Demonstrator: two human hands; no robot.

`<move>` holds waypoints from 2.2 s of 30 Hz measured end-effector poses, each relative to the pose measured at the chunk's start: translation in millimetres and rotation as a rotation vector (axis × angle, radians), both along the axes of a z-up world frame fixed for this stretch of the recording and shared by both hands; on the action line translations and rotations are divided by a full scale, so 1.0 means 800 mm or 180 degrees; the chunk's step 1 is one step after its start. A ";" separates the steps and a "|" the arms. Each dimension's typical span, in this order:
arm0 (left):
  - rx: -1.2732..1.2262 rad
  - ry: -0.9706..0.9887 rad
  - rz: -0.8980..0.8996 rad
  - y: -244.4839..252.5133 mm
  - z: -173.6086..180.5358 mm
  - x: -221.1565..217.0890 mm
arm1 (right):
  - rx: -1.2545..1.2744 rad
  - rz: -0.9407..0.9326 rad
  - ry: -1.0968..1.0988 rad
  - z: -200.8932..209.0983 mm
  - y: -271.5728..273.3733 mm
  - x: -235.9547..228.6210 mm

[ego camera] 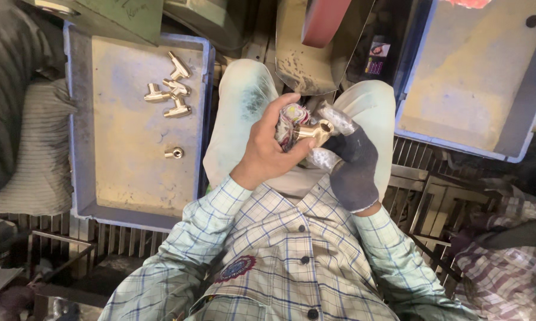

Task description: The person sits on the floor and repeatedly picks up small brass-colored metal fittings from a blue tray. They rub each fitting with a cloth, rotate it to wipe different sides, and place it into a second tray. The process is repeated for multiple fittings.

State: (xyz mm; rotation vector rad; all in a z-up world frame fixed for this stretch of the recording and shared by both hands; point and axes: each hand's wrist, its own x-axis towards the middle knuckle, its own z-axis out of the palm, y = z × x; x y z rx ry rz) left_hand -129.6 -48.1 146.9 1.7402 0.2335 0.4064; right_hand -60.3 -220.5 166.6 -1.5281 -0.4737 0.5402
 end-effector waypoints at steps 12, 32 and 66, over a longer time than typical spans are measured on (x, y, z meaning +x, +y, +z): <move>-0.2235 0.0156 0.0202 0.009 -0.036 0.006 | -0.0052 0.0002 0.0626 0.016 0.012 0.018; -0.2075 0.0784 -0.0323 0.017 -0.056 0.028 | -0.0136 0.0558 0.0323 0.007 -0.009 0.056; -0.3391 0.0855 0.0505 0.052 -0.197 0.165 | -0.0114 -0.0392 0.1579 -0.167 0.058 0.169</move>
